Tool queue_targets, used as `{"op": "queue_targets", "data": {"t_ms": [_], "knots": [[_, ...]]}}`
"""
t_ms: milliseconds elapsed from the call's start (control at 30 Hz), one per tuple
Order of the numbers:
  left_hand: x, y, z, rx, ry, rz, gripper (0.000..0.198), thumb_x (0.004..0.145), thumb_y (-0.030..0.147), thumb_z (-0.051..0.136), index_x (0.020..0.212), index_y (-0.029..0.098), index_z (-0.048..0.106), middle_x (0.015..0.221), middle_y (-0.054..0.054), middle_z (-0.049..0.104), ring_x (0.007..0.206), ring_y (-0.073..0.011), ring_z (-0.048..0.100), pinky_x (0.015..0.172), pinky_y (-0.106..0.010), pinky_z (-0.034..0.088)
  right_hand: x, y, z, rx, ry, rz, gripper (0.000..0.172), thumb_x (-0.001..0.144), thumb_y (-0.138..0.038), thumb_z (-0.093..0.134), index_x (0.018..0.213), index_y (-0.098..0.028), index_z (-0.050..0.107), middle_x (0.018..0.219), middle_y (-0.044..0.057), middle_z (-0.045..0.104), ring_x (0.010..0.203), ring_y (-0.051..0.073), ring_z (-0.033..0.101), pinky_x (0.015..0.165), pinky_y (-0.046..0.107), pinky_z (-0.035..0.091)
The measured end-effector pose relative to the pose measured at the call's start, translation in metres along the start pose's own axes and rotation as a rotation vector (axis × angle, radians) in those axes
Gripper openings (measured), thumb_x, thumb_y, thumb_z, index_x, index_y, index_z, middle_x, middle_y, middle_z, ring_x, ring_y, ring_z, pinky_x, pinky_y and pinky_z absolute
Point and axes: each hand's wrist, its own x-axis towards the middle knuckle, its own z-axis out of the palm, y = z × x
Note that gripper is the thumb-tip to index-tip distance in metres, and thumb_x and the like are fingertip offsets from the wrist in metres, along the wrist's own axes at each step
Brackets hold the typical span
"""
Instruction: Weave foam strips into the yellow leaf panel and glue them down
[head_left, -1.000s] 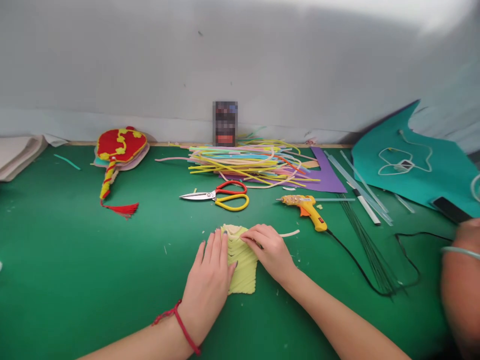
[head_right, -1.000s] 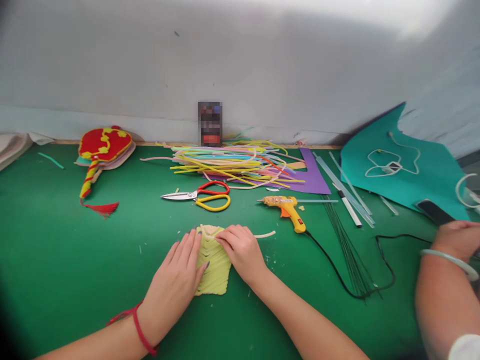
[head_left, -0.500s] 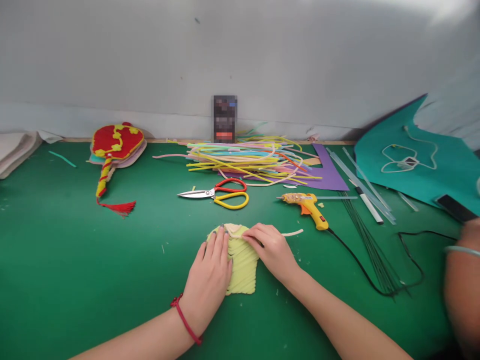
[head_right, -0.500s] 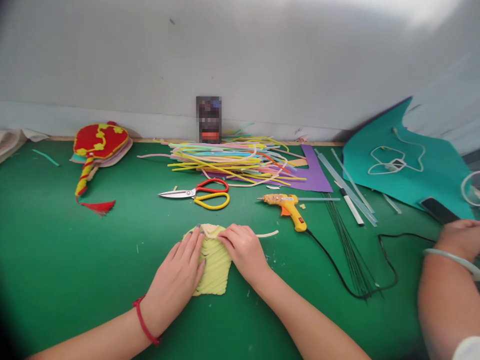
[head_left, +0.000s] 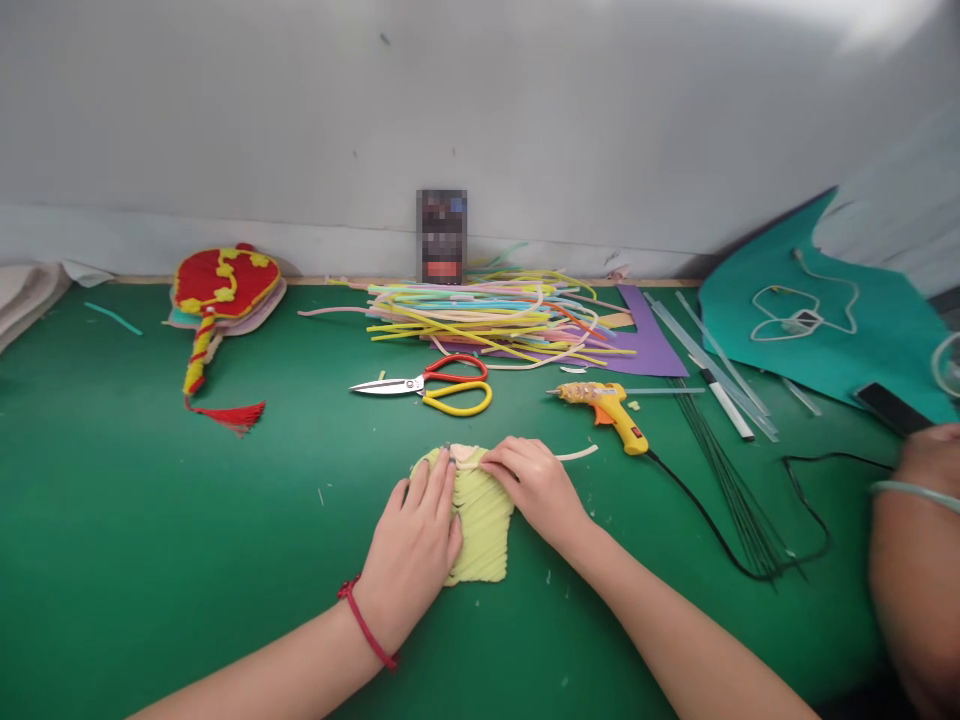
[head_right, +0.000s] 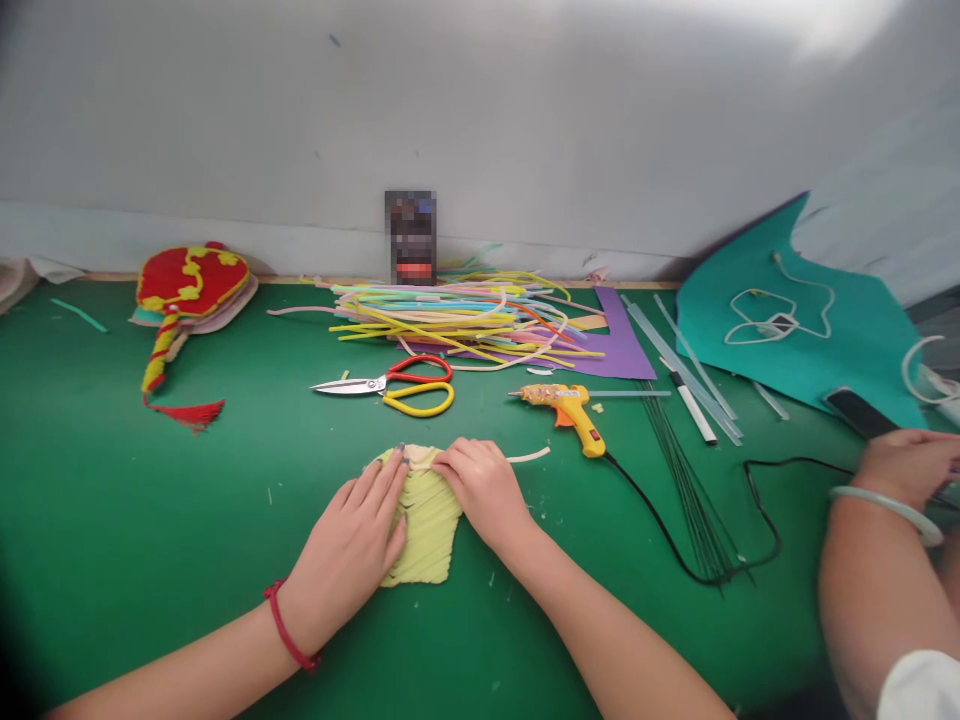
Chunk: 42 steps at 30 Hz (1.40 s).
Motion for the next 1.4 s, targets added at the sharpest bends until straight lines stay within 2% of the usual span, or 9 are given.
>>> {"op": "queue_targets", "data": {"t_ms": [433, 667, 1000, 1233, 1400], "knots": [[0.001, 0.0, 0.0, 0.004, -0.008, 0.013, 0.049, 0.088, 0.021, 0.031, 0.134, 0.007, 0.04, 0.138, -0.014, 0.042, 0.119, -0.0282, 0.046, 0.089, -0.041, 0.042, 0.004, 0.008, 0.004, 0.088, 0.032, -0.013, 0.015, 0.088, -0.025, 0.05, 0.082, -0.019, 0.063, 0.077, 0.003, 0.063, 0.074, 0.015, 0.055, 0.07, 0.029, 0.042], [0.0, -0.003, 0.0, -0.011, -0.017, 0.041, 0.047, 0.088, 0.023, 0.034, 0.134, 0.017, 0.041, 0.137, -0.013, 0.044, 0.118, -0.0283, 0.046, 0.088, -0.041, 0.043, 0.008, 0.014, 0.007, 0.157, 0.049, -0.067, 0.014, 0.088, -0.023, 0.05, 0.08, -0.019, 0.061, 0.077, 0.003, 0.061, 0.075, 0.015, 0.054, 0.072, 0.031, 0.044], [0.0, -0.003, 0.003, -0.03, -0.003, 0.032, 0.045, 0.087, 0.023, 0.038, 0.131, 0.018, 0.045, 0.137, -0.013, 0.044, 0.119, -0.0283, 0.045, 0.088, -0.041, 0.042, 0.025, 0.031, -0.007, 0.124, -0.142, -0.308, 0.019, 0.091, -0.023, 0.043, 0.084, -0.018, 0.06, 0.084, 0.007, 0.059, 0.08, 0.015, 0.054, 0.073, 0.029, 0.047], [0.0, -0.002, 0.004, -0.047, -0.006, 0.025, 0.045, 0.087, 0.024, 0.038, 0.131, 0.017, 0.045, 0.138, -0.013, 0.043, 0.119, -0.0288, 0.045, 0.089, -0.042, 0.041, 0.038, 0.037, -0.012, 0.152, -0.236, -0.348, 0.017, 0.09, -0.024, 0.046, 0.085, -0.017, 0.061, 0.085, 0.006, 0.061, 0.081, 0.014, 0.056, 0.073, 0.026, 0.046], [0.001, -0.002, 0.004, -0.057, -0.01, 0.024, 0.045, 0.087, 0.023, 0.038, 0.13, 0.017, 0.046, 0.137, -0.013, 0.043, 0.119, -0.0286, 0.045, 0.089, -0.042, 0.042, 0.041, 0.039, -0.015, 0.09, -0.223, -0.351, 0.018, 0.088, -0.024, 0.048, 0.079, -0.017, 0.062, 0.083, 0.005, 0.063, 0.081, 0.014, 0.057, 0.075, 0.028, 0.043]]}}
